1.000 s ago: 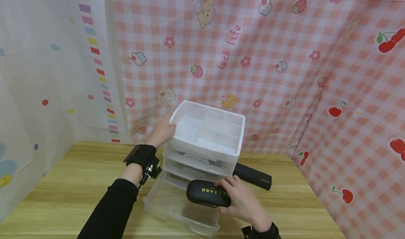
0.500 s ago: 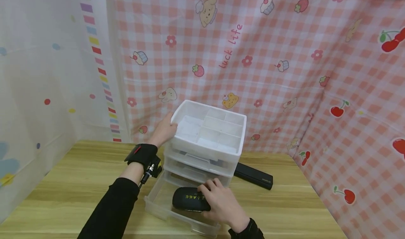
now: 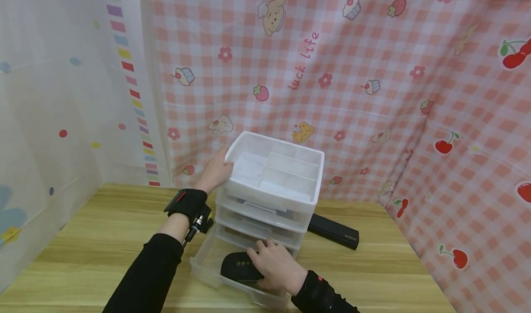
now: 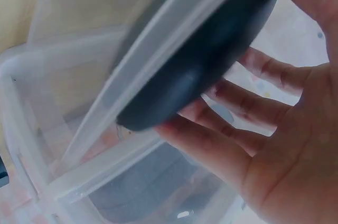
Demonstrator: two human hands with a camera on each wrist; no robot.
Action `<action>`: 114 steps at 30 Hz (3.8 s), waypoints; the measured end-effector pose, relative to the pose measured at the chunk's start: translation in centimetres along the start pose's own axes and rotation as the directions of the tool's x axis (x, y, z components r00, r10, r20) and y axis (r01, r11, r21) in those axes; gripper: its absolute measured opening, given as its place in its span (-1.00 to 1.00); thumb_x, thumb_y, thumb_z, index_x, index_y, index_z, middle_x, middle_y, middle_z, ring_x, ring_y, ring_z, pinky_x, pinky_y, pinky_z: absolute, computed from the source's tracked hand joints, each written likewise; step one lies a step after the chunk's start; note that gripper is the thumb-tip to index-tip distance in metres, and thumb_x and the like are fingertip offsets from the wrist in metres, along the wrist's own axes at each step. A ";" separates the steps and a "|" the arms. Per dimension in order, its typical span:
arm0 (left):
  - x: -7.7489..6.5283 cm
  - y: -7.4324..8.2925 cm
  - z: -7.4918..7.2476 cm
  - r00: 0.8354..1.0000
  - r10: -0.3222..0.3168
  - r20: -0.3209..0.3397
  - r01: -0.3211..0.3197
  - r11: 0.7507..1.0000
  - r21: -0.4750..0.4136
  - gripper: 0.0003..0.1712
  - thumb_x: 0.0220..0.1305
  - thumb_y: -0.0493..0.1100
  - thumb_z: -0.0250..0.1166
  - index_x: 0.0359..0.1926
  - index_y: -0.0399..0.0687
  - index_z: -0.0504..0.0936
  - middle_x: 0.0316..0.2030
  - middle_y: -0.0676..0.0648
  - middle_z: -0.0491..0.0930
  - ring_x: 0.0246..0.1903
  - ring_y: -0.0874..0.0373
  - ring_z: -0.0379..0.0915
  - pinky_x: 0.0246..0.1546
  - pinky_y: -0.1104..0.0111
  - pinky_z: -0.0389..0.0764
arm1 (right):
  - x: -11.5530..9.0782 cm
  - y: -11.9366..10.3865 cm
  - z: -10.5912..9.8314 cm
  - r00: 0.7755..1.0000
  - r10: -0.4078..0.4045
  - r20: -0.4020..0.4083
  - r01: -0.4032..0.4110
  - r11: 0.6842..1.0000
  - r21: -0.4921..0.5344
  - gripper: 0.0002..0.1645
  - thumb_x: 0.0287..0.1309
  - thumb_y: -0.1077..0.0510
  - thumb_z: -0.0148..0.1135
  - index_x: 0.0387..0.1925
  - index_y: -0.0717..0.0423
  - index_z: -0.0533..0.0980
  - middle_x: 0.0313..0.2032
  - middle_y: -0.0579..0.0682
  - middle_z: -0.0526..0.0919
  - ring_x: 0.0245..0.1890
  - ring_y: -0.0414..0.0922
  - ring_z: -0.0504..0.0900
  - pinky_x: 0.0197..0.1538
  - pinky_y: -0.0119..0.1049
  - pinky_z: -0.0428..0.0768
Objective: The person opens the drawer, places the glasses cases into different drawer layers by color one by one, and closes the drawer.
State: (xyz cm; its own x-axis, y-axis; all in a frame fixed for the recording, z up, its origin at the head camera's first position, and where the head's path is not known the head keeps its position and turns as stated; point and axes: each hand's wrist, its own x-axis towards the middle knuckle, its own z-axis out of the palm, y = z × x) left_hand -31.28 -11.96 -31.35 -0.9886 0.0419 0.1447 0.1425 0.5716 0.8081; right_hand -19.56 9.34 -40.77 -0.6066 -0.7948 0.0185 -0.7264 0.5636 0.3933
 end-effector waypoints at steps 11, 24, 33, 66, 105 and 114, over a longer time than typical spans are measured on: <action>-0.1 0.1 0.0 1.000 0.001 -0.004 -0.001 1.000 -0.004 -0.43 0.44 -0.17 -0.15 0.42 -0.10 0.05 0.36 -0.29 0.21 0.32 -0.19 0.19 0.30 -0.06 0.27 | 1.6 -0.8 1.9 0.995 0.095 0.005 -0.095 0.995 -0.004 -0.30 -0.22 -0.20 0.50 -0.05 -0.06 0.41 -0.30 -0.05 0.57 -0.33 -0.10 0.61 -0.42 -0.34 0.59; -0.2 0.1 0.0 1.000 0.008 -0.009 -0.008 1.000 -0.005 -0.48 0.44 -0.17 -0.15 0.38 -0.11 0.11 0.32 -0.30 0.27 0.28 -0.20 0.25 0.25 -0.07 0.32 | 2.0 -1.8 3.0 0.952 0.148 -0.268 -0.228 0.927 -0.297 -0.71 -0.18 -0.06 0.46 -0.51 -0.05 0.51 -0.60 -0.15 0.54 -0.63 -0.27 0.51 -0.67 -0.42 0.42; -0.1 0.1 0.1 1.000 0.004 -0.001 -0.004 1.000 -0.010 -0.46 0.45 -0.16 -0.15 0.41 -0.09 0.08 0.33 -0.29 0.24 0.30 -0.19 0.22 0.27 -0.07 0.31 | 2.5 -1.6 3.4 0.943 0.171 -0.285 -0.254 0.924 -0.285 -0.87 -0.16 0.15 0.41 -0.65 -0.08 0.59 -0.68 -0.17 0.52 -0.68 -0.28 0.48 -0.71 -0.41 0.41; -0.1 0.0 0.0 1.000 0.025 0.000 -0.025 1.000 -0.006 -0.45 0.44 -0.17 -0.15 0.41 -0.12 0.08 0.34 -0.30 0.24 0.30 -0.20 0.22 0.28 -0.06 0.29 | -4.7 5.6 1.1 0.927 0.336 -0.167 -0.176 0.782 0.598 -0.88 0.05 0.12 0.36 -0.45 -0.07 0.54 -0.55 -0.23 0.58 -0.56 -0.43 0.45 -0.48 -0.53 0.41; 0.1 0.0 0.2 0.999 0.026 -0.026 -0.025 0.999 0.021 -0.48 0.42 -0.18 -0.13 0.36 -0.11 0.14 0.29 -0.30 0.31 0.24 -0.20 0.29 0.24 -0.05 0.34 | -7.1 16.0 11.5 0.717 0.653 0.243 -0.661 0.527 0.534 -0.15 0.00 -0.01 0.41 0.29 0.20 0.30 0.23 0.38 0.37 0.22 0.43 0.26 0.22 0.35 0.21; 0.1 0.0 0.3 0.999 0.035 -0.036 -0.033 0.999 0.038 -0.53 0.41 -0.18 -0.12 0.31 -0.13 0.20 0.24 -0.31 0.36 0.20 -0.20 0.34 0.20 -0.05 0.38 | -7.4 15.8 12.6 0.719 0.672 0.177 -0.643 0.548 0.535 -0.30 0.05 0.17 0.36 0.23 0.23 0.35 0.18 0.39 0.42 0.17 0.42 0.34 0.19 0.36 0.24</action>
State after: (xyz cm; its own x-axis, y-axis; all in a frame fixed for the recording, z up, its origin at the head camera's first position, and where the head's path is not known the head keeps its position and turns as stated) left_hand -31.40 -11.70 -31.51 -0.9807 0.0322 0.1929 0.1732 0.6008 0.7804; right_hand -30.60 26.94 -46.29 -0.9815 -0.1532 0.1148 -0.1804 0.9405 -0.2878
